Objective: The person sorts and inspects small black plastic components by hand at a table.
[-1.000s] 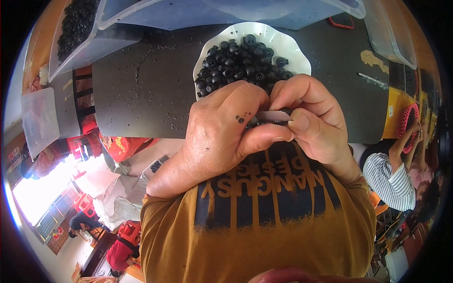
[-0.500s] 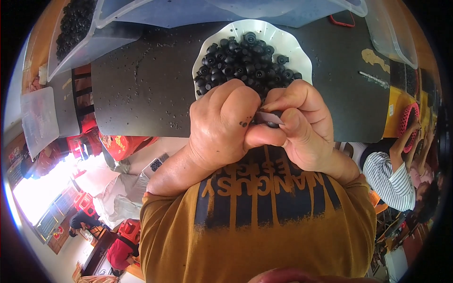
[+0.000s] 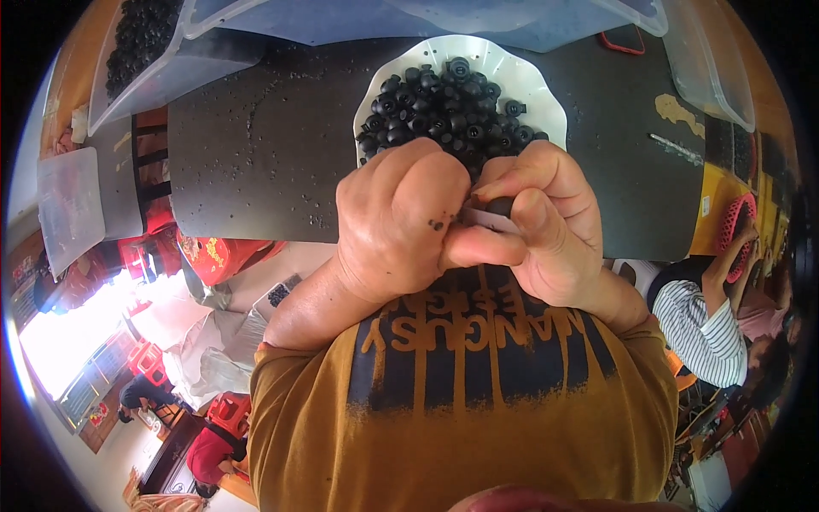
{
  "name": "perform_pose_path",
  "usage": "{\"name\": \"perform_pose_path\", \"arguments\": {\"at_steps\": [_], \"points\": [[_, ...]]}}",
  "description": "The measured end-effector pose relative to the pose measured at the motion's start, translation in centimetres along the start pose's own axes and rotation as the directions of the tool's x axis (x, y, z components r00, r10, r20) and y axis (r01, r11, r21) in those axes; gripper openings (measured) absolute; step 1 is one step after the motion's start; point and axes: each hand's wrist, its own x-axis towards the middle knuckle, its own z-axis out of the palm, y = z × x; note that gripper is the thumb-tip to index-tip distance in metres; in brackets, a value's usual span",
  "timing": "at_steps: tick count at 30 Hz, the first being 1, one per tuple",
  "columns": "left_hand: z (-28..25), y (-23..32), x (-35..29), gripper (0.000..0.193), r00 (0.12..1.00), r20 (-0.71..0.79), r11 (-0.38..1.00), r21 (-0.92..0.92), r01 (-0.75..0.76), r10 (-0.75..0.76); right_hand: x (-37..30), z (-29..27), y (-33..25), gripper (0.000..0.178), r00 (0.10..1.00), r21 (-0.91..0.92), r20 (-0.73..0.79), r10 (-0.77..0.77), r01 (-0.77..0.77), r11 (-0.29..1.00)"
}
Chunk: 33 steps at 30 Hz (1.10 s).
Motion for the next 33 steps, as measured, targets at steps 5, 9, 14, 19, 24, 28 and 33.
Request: {"name": "perform_pose_path", "arguments": {"at_steps": [5,9,14,19,24,28,33], "points": [[-0.3,0.1,-0.2,0.057,0.999,-0.013,0.999,0.014,0.031,-0.031,0.0,-0.1,0.0,0.018,1.0,-0.146,-0.011,0.011,-0.013,0.989],[-0.3,0.1,0.1,0.056,0.999,0.027,0.999,0.008,0.046,-0.046,0.1,-0.3,-0.1,0.018,1.0,-0.157,-0.02,-0.011,0.007,0.988],[-0.6,0.1,0.4,0.056,0.997,0.061,0.999,0.01,0.053,-0.054,0.2,0.3,-0.5,0.015,0.995,-0.083,-0.084,0.05,-0.057,0.995],[-0.9,0.1,0.5,0.051,0.999,0.018,0.999,0.001,0.039,-0.039,0.5,0.8,-0.3,0.014,0.993,-0.061,-0.112,0.026,-0.033,0.998],[-1.5,0.4,0.8,0.045,0.988,0.143,0.994,0.102,0.046,-0.06,0.6,1.0,-0.6,0.016,0.983,-0.121,-0.172,0.059,-0.08,0.989],[-2.9,0.8,0.8,0.037,0.96,0.254,0.974,-0.162,0.158,-0.114,0.6,1.3,-0.5,0.017,0.987,-0.185,-0.16,-0.016,-0.014,0.983],[-3.9,1.7,1.3,0.026,0.941,0.226,0.908,-0.28,0.31,-0.252,0.6,1.7,-0.8,0.019,0.991,-0.359,-0.122,-0.056,0.008,0.933]]}}
